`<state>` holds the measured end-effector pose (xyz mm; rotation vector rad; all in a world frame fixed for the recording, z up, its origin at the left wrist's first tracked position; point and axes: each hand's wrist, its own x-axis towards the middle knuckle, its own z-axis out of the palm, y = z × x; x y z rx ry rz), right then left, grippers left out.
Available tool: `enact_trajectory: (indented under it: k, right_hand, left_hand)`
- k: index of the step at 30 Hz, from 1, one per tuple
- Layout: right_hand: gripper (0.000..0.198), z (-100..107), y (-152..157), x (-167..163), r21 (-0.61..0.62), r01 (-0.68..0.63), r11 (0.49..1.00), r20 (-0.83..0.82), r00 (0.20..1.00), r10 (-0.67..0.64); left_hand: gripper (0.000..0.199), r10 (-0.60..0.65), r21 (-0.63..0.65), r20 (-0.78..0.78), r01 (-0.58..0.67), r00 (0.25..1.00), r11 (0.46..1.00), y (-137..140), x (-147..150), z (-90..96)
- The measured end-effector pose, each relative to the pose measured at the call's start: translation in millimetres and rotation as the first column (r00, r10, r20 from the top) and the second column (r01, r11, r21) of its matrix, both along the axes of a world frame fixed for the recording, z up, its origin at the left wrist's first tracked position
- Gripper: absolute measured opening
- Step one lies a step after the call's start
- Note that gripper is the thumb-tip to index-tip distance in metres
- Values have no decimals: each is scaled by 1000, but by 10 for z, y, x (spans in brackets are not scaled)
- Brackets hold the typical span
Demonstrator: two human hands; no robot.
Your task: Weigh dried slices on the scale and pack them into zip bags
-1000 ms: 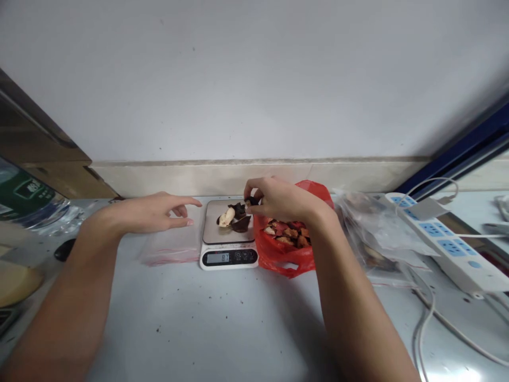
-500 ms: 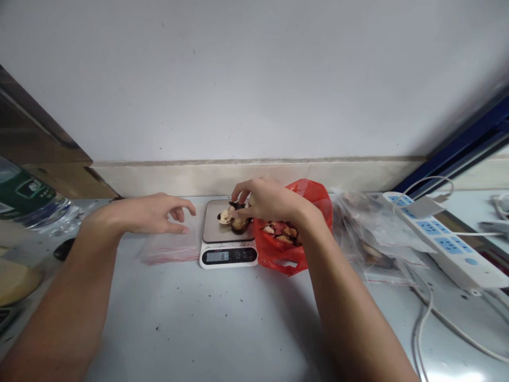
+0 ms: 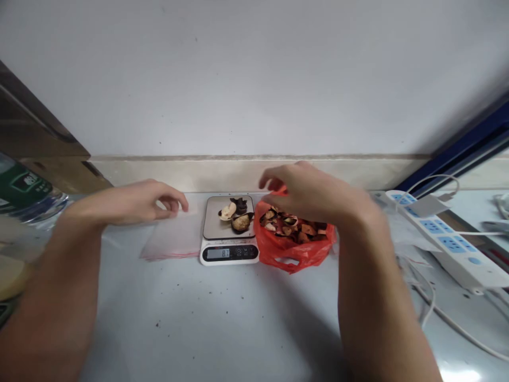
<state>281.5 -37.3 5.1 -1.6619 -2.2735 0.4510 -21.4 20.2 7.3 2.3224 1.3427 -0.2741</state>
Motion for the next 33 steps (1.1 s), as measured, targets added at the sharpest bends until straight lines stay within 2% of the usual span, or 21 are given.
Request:
enact_trajectory:
  k: [3,6,8,10,12,13,14,16,18,19,21,23,25,28,30,33]
  right_hand:
    - [33,14,5,-389,20,-143,990,-158,977,144]
    - [32,-58,32,-719,8,-244,970,-242,941,238]
    - [35,-116,61,-856,-4,-205,979,-234,952,199]
    - [35,-159,90,-928,-15,-114,993,-280,954,105]
    - [17,-184,113,-949,-3,-20,1000,-406,914,17]
    - [6,-191,121,-948,14,18,1000,-477,879,-9]
    - [4,-197,128,-941,40,51,998,-542,840,-22]
    - [7,-202,137,-925,93,109,990,-638,770,-24]
    - [5,-203,141,-917,118,144,983,-674,738,-28]
    - [10,-202,143,-917,127,165,978,-672,740,-38]
    - [22,-203,149,-920,149,203,968,-632,773,-65]
    - [27,-205,158,-908,165,194,967,-586,808,-63]
    - [24,-209,167,-858,155,166,974,-566,823,-50]
    - [15,-221,171,-717,125,174,977,-454,885,-100]
    - [35,-235,172,-621,48,131,990,-251,961,-115]
    - [68,-267,190,-559,-203,5,979,11,1000,-2]
  left_hand:
    - [35,40,148,226,-74,973,986,-87,4,122]
    - [35,47,232,410,-155,911,960,-195,82,165]
    - [28,23,333,506,-220,862,917,-243,141,158]
    - [22,-22,426,575,-276,818,862,-266,184,143]
    - [23,-72,467,608,-283,791,838,-265,203,131]
    - [30,-97,466,607,-254,789,847,-257,203,123]
    - [41,-126,454,593,-201,795,868,-246,198,112]
    - [78,-193,394,532,-38,824,918,-219,187,72]
    - [115,-247,307,462,108,851,945,-196,195,7]
    - [125,-254,275,440,140,861,951,-188,212,-28]
    - [126,-224,271,434,111,873,956,-184,263,-81]
    - [110,-182,315,432,42,883,948,-188,307,-92]
    - [94,-150,346,408,-1,900,938,-188,307,-62]
    - [88,-100,319,338,-14,936,948,-161,204,-7]
    - [87,-52,270,280,-27,959,962,-123,107,-2]
    - [80,-22,188,207,-18,978,982,-64,5,-43]
